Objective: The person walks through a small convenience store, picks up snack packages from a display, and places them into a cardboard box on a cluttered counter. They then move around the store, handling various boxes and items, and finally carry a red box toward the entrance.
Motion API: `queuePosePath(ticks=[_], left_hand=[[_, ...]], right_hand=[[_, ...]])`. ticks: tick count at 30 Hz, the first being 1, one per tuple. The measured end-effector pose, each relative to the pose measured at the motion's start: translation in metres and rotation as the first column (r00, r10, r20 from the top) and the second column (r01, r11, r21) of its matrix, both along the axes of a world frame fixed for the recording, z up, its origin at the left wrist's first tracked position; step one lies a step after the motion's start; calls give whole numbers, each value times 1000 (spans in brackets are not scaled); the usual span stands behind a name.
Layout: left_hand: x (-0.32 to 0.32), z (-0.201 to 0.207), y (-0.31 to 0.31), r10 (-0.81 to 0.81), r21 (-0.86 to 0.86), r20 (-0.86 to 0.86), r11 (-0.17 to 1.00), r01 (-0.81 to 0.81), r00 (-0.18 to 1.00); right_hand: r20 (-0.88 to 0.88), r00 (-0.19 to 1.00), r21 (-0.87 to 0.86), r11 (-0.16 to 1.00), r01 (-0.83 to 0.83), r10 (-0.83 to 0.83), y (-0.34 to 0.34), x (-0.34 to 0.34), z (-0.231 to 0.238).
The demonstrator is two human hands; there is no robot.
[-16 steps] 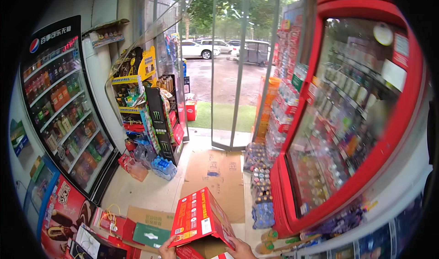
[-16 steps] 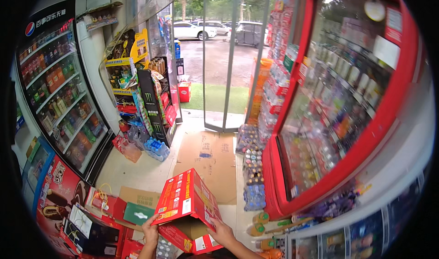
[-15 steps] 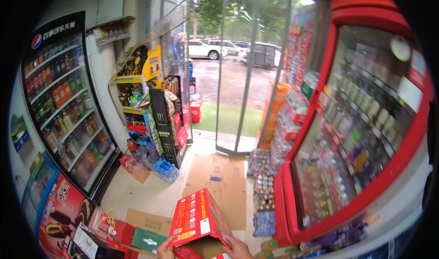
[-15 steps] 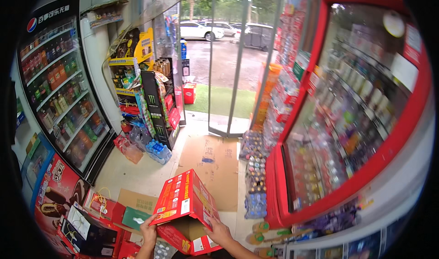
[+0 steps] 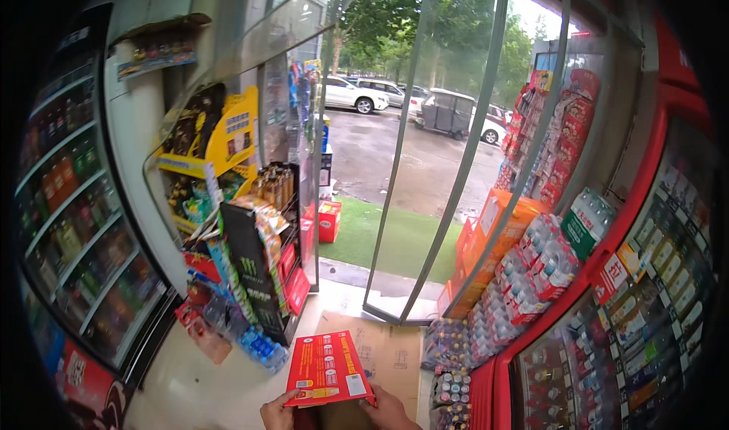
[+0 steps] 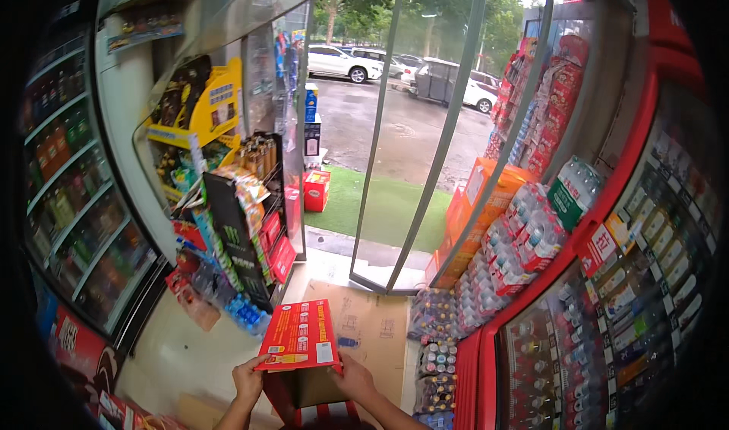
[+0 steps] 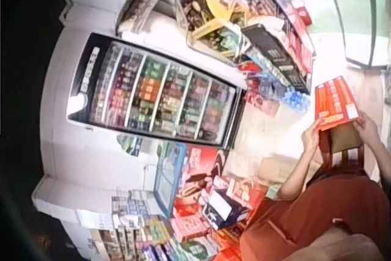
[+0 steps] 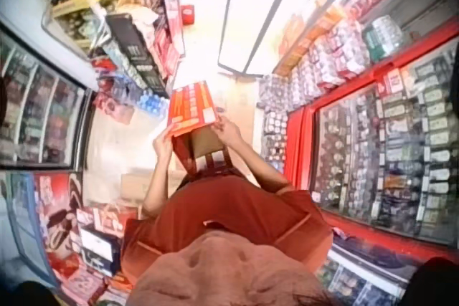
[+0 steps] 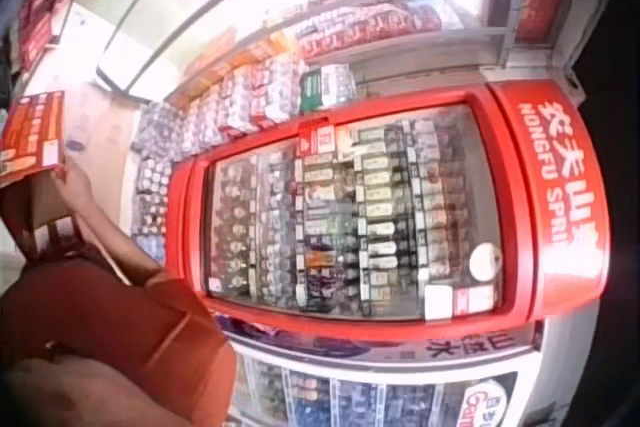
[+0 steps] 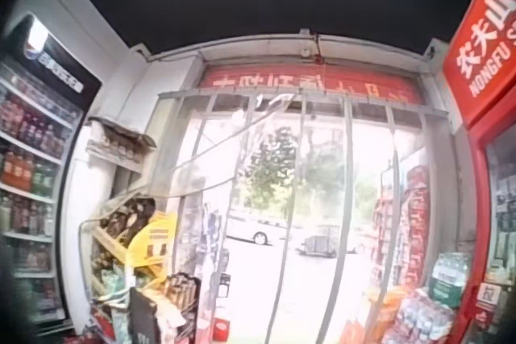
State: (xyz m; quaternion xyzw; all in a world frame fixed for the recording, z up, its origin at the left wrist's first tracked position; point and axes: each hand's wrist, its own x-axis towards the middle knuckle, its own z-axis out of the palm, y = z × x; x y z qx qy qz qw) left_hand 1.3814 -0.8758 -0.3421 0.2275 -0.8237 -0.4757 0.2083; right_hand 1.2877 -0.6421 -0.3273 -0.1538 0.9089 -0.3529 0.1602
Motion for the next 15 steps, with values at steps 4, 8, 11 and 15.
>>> queuePosePath(ticks=[4,8,11,15], left_hand=[[-128,10,-37,-64,-49,61,997,67,996],[-258,4,-62,-79,-90,20,993,80,997],[-360,14,-82,-67,-116,126,990,81,990],[-493,10,-106,-38,-137,105,989,52,994]], right_hand=[[-28,997,-77,995,65,-67,-36,-120,34],[-207,977,-24,998,-61,55,-61,-250,21],[-198,971,34,991,-127,132,-81,-362,20],[-223,965,-1,990,-141,137,-110,-504,12]])
